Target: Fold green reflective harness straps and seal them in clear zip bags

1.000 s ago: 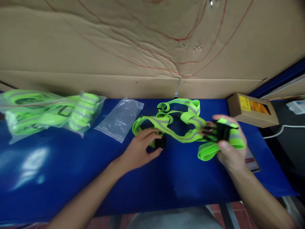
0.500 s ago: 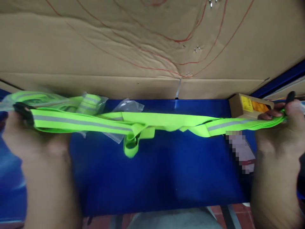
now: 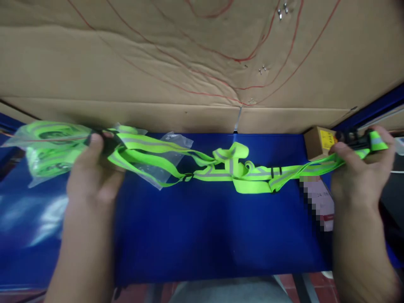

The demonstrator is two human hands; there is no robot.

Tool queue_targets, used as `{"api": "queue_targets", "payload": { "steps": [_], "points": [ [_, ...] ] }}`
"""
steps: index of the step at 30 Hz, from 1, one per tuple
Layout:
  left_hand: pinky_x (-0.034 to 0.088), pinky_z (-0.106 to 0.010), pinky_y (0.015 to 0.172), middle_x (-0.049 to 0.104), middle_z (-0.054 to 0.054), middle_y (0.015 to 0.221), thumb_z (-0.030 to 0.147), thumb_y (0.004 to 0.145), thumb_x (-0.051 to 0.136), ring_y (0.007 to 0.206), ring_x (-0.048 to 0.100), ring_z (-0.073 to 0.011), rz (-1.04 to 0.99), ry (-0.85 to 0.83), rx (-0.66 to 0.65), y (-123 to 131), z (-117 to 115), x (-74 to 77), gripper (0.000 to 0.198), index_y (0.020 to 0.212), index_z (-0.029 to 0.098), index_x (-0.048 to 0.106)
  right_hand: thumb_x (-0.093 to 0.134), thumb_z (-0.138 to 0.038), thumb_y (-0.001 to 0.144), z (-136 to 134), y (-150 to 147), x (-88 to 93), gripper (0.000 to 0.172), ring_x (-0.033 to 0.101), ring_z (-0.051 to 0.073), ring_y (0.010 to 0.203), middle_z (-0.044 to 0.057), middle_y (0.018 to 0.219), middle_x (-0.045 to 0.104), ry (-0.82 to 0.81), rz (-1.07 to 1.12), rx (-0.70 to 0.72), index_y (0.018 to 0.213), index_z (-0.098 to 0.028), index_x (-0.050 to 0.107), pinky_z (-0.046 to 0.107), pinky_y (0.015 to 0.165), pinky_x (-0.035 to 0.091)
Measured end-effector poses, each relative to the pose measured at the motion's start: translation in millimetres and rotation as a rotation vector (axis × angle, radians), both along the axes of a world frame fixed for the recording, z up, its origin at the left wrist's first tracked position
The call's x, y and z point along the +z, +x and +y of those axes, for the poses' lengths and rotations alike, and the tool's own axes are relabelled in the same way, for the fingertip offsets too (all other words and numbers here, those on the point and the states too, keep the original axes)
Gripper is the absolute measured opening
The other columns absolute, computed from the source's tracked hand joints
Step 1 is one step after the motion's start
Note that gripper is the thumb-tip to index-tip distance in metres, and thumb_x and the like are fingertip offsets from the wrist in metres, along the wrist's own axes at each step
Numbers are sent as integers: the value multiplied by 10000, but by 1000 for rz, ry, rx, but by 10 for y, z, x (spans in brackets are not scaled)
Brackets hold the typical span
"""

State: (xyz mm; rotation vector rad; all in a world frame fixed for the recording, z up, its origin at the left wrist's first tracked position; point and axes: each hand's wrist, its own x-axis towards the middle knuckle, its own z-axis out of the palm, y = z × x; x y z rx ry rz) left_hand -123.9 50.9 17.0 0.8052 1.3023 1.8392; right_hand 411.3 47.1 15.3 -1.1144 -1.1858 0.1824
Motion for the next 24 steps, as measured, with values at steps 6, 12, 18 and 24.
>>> {"api": "queue_targets", "payload": {
  "steps": [6,12,18,24],
  "points": [
    [523,-331,937,605,21,962,76,685,788,906,607,-137,257,37,100,36,8,-155,504,1092,195,517,799,-275,802,-141,-485,-2,670,538,367,1281,185,1310,568,-240,-650,-40,1419,-216,542,583,1121,412],
    [329,-629,1147,454,-170,1426,-16,714,658,1348,452,-388,1171,-24,278,209,-137,-129,670,1349,147,518,634,-253,937,-136,-581,-187,525,517,348,1322,170,1375,504,-332,-866,60,1450,-224,531,561,1121,461],
    [340,-553,1129,480,-182,1518,249,939,615,1411,453,-385,1419,108,-4,599,-235,-212,413,1347,200,579,508,-298,1025,-93,-434,-102,509,377,392,1477,222,1531,433,-312,-843,-125,1514,-171,449,659,1200,309],
    [423,-441,971,733,-63,917,307,1001,538,895,687,-247,1636,147,-499,881,-327,-331,194,1107,197,657,509,-226,1027,-272,-918,-143,425,514,322,1399,169,1448,583,-205,-865,149,1450,-199,526,560,1169,403]
  ]
}}
